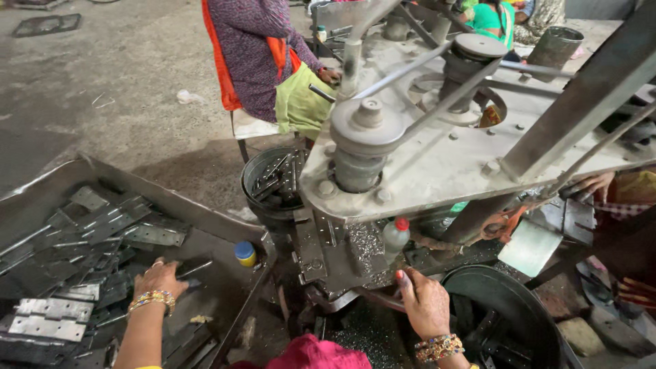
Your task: The person is operating a punch press to manufacture metal hinges. They pick up a raw metal hinge component, place it into the press, activate the machine to punch or bend the part, and then discard the finished piece into a bin.
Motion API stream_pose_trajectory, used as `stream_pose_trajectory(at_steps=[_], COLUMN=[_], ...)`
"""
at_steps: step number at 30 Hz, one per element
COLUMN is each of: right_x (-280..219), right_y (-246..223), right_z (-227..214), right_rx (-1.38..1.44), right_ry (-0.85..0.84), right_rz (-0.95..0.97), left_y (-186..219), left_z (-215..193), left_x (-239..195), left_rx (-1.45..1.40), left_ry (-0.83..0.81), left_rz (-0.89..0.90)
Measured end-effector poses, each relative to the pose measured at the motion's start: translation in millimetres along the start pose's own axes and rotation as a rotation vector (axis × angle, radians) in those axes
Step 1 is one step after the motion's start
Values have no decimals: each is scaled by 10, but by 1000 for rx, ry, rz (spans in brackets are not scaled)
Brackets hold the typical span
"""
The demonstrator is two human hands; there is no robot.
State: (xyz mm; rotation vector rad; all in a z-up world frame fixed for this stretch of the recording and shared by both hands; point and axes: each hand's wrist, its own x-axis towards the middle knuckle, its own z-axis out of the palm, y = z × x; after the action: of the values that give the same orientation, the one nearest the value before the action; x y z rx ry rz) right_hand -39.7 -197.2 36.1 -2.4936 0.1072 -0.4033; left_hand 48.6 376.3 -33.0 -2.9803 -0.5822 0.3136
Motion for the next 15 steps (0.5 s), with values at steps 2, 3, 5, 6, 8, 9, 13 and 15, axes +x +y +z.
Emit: stream_pose_trajectory(at_steps=[2,3,5,6,8,9,13,15], right_x=[4,2,7,0,-24,-7,17,39], right_y=[-1,1,-13,-25,-28,-23,9,46], right_z=[12,2,-8,-4,8,10,47,33], right_rx=[-31,-51,-78,-91,-93,-96,-139,-150], right_ry=[12,14,-2,-11,-4,3,57,-81], right_rz=[10,10,56,77,69,60,-13,132], left_y=[-10,2,57,64,80,133,483,639], left_z=[50,94,170,190,164,152,87,-17], left_x=[71,82,87,66,26,-14,-382,-526], left_rx=[19,24,46,57,-22,-66,-198,-263], left_ry=[12,15,59,80,65,62,140,174], left_rz=[42,59,72,76,45,28,-43,-87])
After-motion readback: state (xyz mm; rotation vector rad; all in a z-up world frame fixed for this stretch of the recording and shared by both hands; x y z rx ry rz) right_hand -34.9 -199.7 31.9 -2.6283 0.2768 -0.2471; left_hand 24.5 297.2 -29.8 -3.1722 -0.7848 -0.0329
